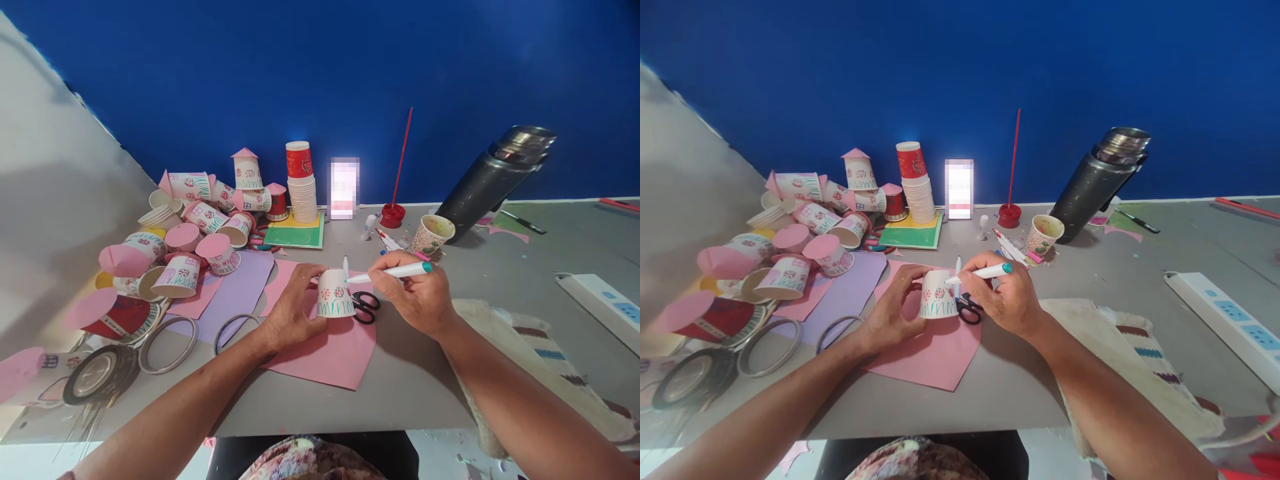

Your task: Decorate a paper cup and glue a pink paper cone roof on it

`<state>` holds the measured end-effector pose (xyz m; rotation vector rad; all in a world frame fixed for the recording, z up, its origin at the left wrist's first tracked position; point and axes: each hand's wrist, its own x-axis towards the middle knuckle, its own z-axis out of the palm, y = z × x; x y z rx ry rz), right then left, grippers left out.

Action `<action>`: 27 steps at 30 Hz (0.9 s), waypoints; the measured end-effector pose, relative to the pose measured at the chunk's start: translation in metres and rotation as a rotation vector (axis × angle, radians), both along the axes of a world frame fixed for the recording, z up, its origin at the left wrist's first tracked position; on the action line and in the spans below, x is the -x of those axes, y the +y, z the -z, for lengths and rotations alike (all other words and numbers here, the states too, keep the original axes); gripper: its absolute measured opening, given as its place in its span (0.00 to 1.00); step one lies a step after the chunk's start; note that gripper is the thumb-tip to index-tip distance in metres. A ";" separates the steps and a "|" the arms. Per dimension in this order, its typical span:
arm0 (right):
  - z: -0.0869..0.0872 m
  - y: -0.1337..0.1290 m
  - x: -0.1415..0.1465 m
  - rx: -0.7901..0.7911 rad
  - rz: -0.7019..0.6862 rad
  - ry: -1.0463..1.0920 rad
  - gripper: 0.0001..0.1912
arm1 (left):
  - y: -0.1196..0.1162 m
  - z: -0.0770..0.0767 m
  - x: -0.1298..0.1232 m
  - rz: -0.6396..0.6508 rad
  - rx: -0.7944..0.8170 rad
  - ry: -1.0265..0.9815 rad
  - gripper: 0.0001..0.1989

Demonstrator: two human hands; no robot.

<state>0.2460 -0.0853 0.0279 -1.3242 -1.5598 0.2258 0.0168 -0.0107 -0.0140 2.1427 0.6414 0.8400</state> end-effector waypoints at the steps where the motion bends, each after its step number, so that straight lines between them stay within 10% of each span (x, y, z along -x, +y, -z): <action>1: 0.000 0.000 0.000 -0.001 -0.005 0.008 0.08 | 0.000 -0.002 0.000 -0.009 -0.016 0.016 0.37; 27: 0.006 -0.004 0.013 -0.019 -0.227 -0.083 0.07 | -0.003 -0.006 -0.002 -0.080 -0.278 0.098 0.36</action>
